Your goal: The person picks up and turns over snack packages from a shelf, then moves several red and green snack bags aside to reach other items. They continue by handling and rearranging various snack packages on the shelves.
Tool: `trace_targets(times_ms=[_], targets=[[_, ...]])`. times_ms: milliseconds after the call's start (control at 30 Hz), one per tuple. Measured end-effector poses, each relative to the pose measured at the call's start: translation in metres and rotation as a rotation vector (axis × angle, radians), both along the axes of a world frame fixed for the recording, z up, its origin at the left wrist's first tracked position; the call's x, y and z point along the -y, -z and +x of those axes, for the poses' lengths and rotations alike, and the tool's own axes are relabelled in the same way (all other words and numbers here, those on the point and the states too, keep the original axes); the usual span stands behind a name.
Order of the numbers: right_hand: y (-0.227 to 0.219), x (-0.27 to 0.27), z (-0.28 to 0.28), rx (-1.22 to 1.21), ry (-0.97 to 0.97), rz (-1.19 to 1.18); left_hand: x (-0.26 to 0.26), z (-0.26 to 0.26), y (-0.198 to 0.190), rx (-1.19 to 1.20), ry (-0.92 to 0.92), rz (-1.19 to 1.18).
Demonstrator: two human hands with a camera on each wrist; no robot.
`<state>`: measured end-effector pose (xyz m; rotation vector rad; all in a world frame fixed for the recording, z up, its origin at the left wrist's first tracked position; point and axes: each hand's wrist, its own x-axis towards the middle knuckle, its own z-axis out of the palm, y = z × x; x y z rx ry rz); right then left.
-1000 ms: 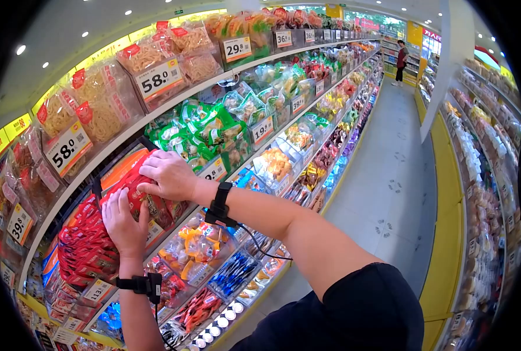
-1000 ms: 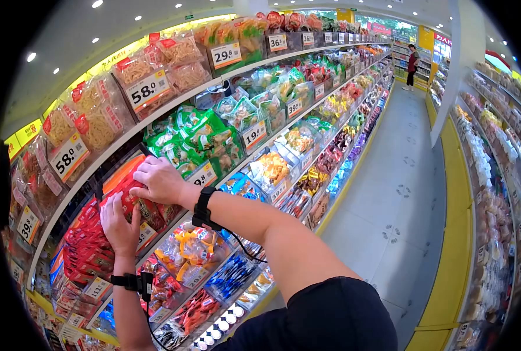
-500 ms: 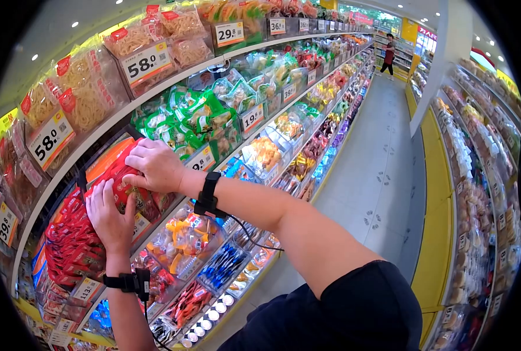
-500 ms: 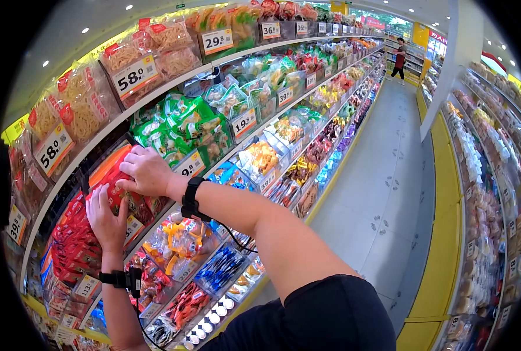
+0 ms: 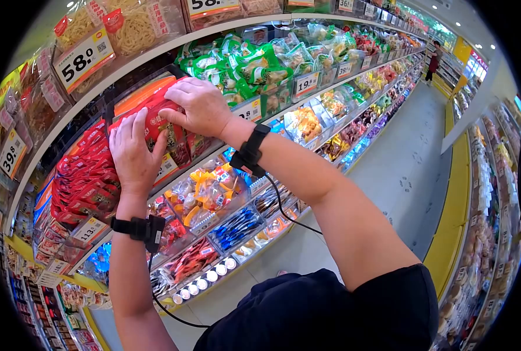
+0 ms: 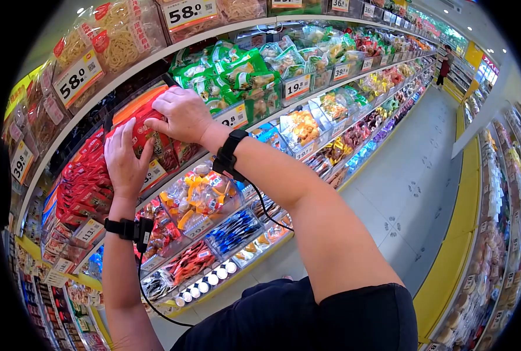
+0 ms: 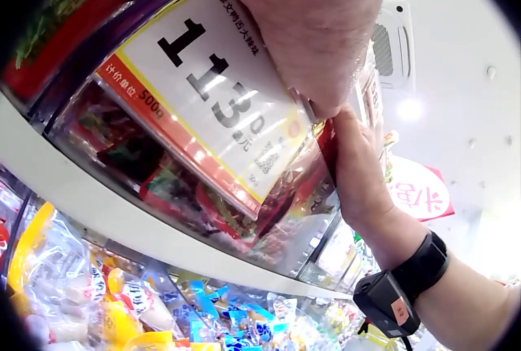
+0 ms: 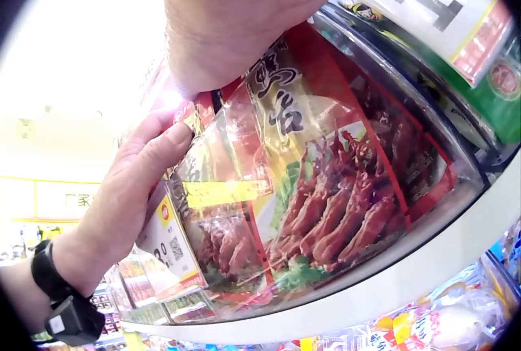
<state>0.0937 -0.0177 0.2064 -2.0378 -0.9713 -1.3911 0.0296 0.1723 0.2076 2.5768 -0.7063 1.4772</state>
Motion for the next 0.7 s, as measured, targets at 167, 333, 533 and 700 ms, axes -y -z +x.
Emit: trace_targets(times_ms=[167, 333, 533, 700], targets=[[-0.0001, 0.0005, -0.002, -0.021, 0.009, -0.003, -0.0003, 0.0023, -0.0001, -0.042, -0.004, -0.018], [-0.0006, 0.0005, -0.0034, -0.054, 0.032, -0.016, -0.0013, 0.0022, 0.0017, -0.036, 0.004, -0.017], [-0.0007, 0.0003, -0.0043, -0.041, 0.018, -0.005, -0.0011, 0.0013, 0.0024, -0.055, -0.015, -0.023], [-0.0021, 0.0006, -0.007, -0.053, 0.022, -0.009, 0.0004, -0.0013, 0.0005, -0.001, 0.01, -0.016]])
